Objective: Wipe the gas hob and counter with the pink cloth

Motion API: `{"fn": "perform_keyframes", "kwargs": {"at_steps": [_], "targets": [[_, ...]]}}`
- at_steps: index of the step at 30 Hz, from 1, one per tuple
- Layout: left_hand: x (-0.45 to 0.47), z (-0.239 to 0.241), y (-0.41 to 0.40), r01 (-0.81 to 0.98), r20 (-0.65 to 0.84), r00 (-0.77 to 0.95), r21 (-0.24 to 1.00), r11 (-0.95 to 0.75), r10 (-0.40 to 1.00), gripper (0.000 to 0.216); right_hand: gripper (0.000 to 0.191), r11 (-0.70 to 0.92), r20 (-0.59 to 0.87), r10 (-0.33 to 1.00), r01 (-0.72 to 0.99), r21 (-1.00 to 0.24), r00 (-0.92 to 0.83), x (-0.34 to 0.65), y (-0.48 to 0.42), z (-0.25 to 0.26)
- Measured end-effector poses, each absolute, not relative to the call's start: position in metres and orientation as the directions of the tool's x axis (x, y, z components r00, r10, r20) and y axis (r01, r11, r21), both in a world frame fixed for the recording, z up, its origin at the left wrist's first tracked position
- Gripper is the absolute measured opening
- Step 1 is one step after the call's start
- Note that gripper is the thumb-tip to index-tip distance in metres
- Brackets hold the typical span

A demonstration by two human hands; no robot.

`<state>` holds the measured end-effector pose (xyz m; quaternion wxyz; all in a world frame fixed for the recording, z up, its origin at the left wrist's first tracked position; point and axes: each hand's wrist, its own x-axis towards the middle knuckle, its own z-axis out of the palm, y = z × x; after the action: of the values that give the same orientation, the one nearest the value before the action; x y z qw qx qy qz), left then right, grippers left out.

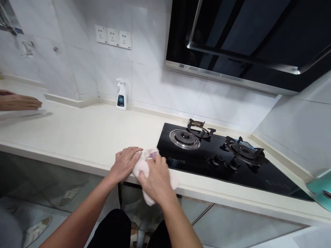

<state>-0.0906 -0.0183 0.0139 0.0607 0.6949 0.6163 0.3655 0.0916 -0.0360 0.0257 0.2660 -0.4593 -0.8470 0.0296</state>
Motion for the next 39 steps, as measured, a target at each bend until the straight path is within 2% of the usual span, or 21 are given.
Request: {"fn": "perform_keyframes", "kwargs": {"at_steps": [4,10,13,16,19,23,28,34,39], "targets": [[-0.099,0.019,-0.016,0.754,0.354,-0.072,0.632,-0.182,0.932,0.049,0.023,0.659,0.399,0.742,0.694,-0.29,-0.539,0.07,-0.029,0.034],[-0.098,0.019,-0.017,0.797,0.351,-0.055,0.58,-0.171,0.935,0.047,0.005,0.652,0.412,0.757,0.633,-0.417,-0.508,0.119,-0.039,0.028],[-0.097,0.015,-0.017,0.791,0.352,-0.043,0.584,-0.184,0.935,0.047,0.01,0.599,0.391,0.8,0.574,-0.558,-0.455,0.156,-0.04,0.025],[-0.096,0.013,-0.018,0.781,0.374,-0.01,0.582,-0.226,0.928,0.047,0.023,0.498,0.43,0.862,0.603,-0.623,-0.268,0.199,-0.021,0.026],[-0.095,0.011,-0.02,0.767,0.396,0.008,0.587,-0.259,0.918,0.044,0.036,0.368,0.475,0.876,0.756,-0.541,-0.087,0.236,0.018,0.03],[-0.094,0.009,-0.023,0.749,0.413,0.009,0.6,-0.28,0.911,0.043,0.05,0.169,0.341,0.938,0.936,-0.308,-0.057,0.241,0.065,0.028],[-0.089,0.013,-0.025,0.756,0.413,0.019,0.59,-0.283,0.911,0.042,0.047,0.193,0.295,0.947,0.957,-0.217,-0.124,0.182,0.093,0.024],[-0.087,0.013,-0.023,0.805,0.421,0.018,0.532,-0.263,0.907,0.042,0.052,0.189,0.279,0.954,0.942,-0.279,-0.108,0.097,0.111,0.032],[-0.092,0.003,-0.019,0.854,0.448,-0.008,0.468,-0.226,0.894,0.043,0.046,0.375,0.259,0.921,0.835,-0.402,-0.29,0.067,0.092,0.029]]}}
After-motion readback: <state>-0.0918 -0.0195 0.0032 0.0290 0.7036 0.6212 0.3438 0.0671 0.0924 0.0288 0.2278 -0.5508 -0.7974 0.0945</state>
